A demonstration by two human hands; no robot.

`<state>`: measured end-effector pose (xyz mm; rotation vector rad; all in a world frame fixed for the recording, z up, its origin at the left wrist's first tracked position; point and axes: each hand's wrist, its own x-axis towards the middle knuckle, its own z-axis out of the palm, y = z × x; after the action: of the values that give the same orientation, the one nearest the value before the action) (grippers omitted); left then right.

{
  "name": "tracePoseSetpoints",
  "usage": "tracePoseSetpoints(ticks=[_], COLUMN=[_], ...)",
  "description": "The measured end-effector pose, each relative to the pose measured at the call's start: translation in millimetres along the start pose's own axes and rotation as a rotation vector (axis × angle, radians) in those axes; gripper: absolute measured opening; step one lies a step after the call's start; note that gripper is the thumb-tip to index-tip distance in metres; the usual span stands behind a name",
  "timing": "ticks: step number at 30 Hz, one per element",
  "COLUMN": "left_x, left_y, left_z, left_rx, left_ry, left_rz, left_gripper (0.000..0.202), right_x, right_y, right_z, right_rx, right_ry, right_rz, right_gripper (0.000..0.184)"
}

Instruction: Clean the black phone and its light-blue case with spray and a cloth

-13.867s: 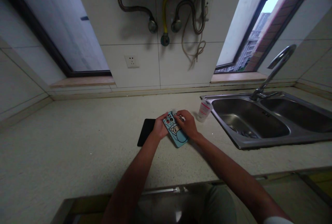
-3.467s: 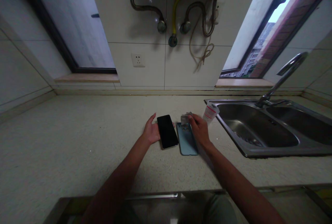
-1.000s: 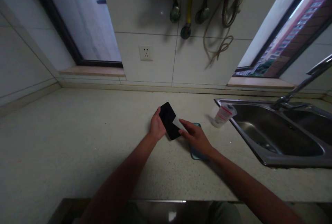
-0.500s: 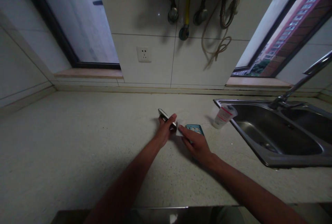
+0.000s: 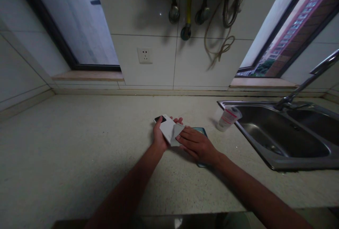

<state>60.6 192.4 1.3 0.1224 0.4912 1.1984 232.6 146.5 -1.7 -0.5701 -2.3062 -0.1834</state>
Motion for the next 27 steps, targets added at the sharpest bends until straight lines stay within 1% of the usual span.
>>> tracePoseSetpoints(ticks=[4,6,8,10,13,14,15,16,17,19,21,22,25,27], left_x=[2,2,2,1,-2,-4,-5,-6,-7,-8,-8,-7,-6,-5], left_y=[1,0,-1,-3,-5,-6,-7,-7,-7,-7,-6,-6,-4,-3], left_z=[-3.0,-3.1,-3.0,-3.4,-4.5,-4.7,-4.8,-4.8,-4.8,-5.2,-6.3,-7.0,-7.2,-5.2], left_rx=[0.063,0.086,0.108,0.127,0.126,0.115,0.104,0.094,0.088,0.087,0.110,0.130,0.184,0.177], left_ry=[-0.087,-0.106,-0.107,-0.103,-0.124,-0.135,-0.145,-0.156,-0.173,-0.218,-0.247,-0.241,-0.163,-0.109], left_rz=[-0.055,-0.085,-0.128,-0.184,-0.250,-0.263,-0.272,-0.283,-0.301,-0.338,-0.375,-0.385,-0.385,-0.350], left_gripper=[0.047,0.049,0.050,0.053,0.056,0.055,0.056,0.056,0.058,0.061,0.064,0.065,0.068,0.069], right_x=[-4,-4,-1,4,15,18,22,25,29,37,45,50,66,74], right_y=[8,7,4,2,5,9,12,16,20,26,30,31,34,32], right_z=[-2,-2,-1,-1,-4,-6,-7,-7,-8,-6,-2,1,12,19], right_rx=[0.039,0.073,0.124,0.212,0.373,0.413,0.442,0.456,0.466,0.458,0.398,0.348,0.175,0.070], right_ry=[0.005,0.015,0.029,0.077,0.236,0.295,0.341,0.383,0.397,0.355,0.225,0.138,-0.115,-0.211], right_rz=[0.106,0.173,0.273,0.461,0.820,0.898,0.940,0.956,0.958,0.943,0.874,0.812,0.604,0.515], right_gripper=[0.031,0.029,0.029,0.029,0.033,0.035,0.036,0.036,0.037,0.040,0.039,0.037,0.030,0.033])
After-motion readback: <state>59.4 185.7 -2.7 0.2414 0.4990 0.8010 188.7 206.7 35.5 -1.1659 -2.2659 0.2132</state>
